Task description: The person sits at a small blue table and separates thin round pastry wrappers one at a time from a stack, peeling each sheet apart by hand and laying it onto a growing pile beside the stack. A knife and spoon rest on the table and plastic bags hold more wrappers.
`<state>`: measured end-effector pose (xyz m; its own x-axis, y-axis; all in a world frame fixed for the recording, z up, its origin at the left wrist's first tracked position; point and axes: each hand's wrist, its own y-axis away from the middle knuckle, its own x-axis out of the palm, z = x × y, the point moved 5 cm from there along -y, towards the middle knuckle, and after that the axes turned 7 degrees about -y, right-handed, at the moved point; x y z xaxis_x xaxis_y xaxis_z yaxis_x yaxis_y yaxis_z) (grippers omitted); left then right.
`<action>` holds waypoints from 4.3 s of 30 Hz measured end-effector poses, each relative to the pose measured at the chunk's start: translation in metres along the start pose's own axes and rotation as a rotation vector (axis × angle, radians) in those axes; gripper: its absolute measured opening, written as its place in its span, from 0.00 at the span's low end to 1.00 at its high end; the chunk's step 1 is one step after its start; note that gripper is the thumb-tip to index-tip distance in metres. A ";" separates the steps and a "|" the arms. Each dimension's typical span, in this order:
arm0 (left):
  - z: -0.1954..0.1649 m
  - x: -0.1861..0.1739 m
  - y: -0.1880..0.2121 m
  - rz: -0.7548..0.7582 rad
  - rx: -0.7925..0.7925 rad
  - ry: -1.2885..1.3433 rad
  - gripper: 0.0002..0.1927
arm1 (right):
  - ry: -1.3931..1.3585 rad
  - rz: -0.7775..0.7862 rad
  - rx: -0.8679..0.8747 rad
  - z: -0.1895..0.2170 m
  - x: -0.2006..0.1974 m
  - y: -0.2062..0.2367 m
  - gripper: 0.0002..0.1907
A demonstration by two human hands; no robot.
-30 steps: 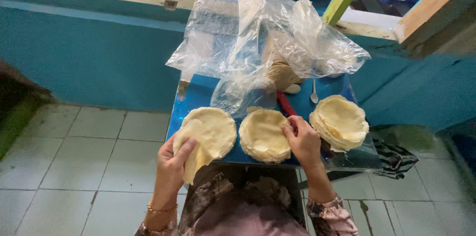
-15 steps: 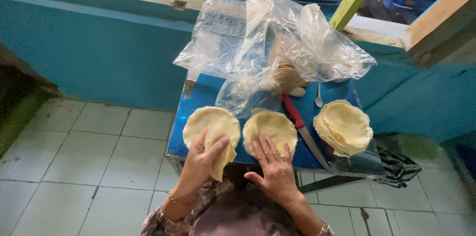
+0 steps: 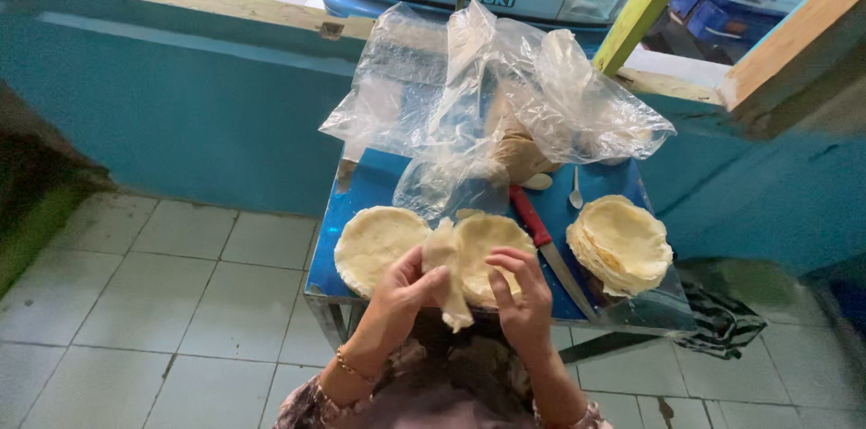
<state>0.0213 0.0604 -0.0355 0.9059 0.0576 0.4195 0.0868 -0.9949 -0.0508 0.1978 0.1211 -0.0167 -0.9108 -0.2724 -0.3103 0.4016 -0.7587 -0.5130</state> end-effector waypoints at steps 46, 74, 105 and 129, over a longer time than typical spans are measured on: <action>0.046 -0.003 0.011 -0.004 -0.066 0.049 0.09 | -0.587 0.089 0.569 -0.059 0.016 0.042 0.09; 0.056 0.036 0.030 -0.027 0.049 0.071 0.07 | -0.674 -0.350 0.417 -0.048 0.017 0.061 0.08; 0.060 0.011 0.018 -0.483 0.191 0.120 0.16 | -0.512 -0.535 0.370 -0.031 0.001 0.051 0.08; -0.065 -0.085 0.054 -0.660 0.198 -0.408 0.14 | 0.177 0.099 -0.248 -0.020 -0.046 -0.083 0.11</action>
<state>-0.0779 -0.0037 -0.0152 0.7185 0.6932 0.0561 0.6952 -0.7138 -0.0842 0.2085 0.2082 0.0246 -0.8438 -0.2143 -0.4920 0.5188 -0.5605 -0.6455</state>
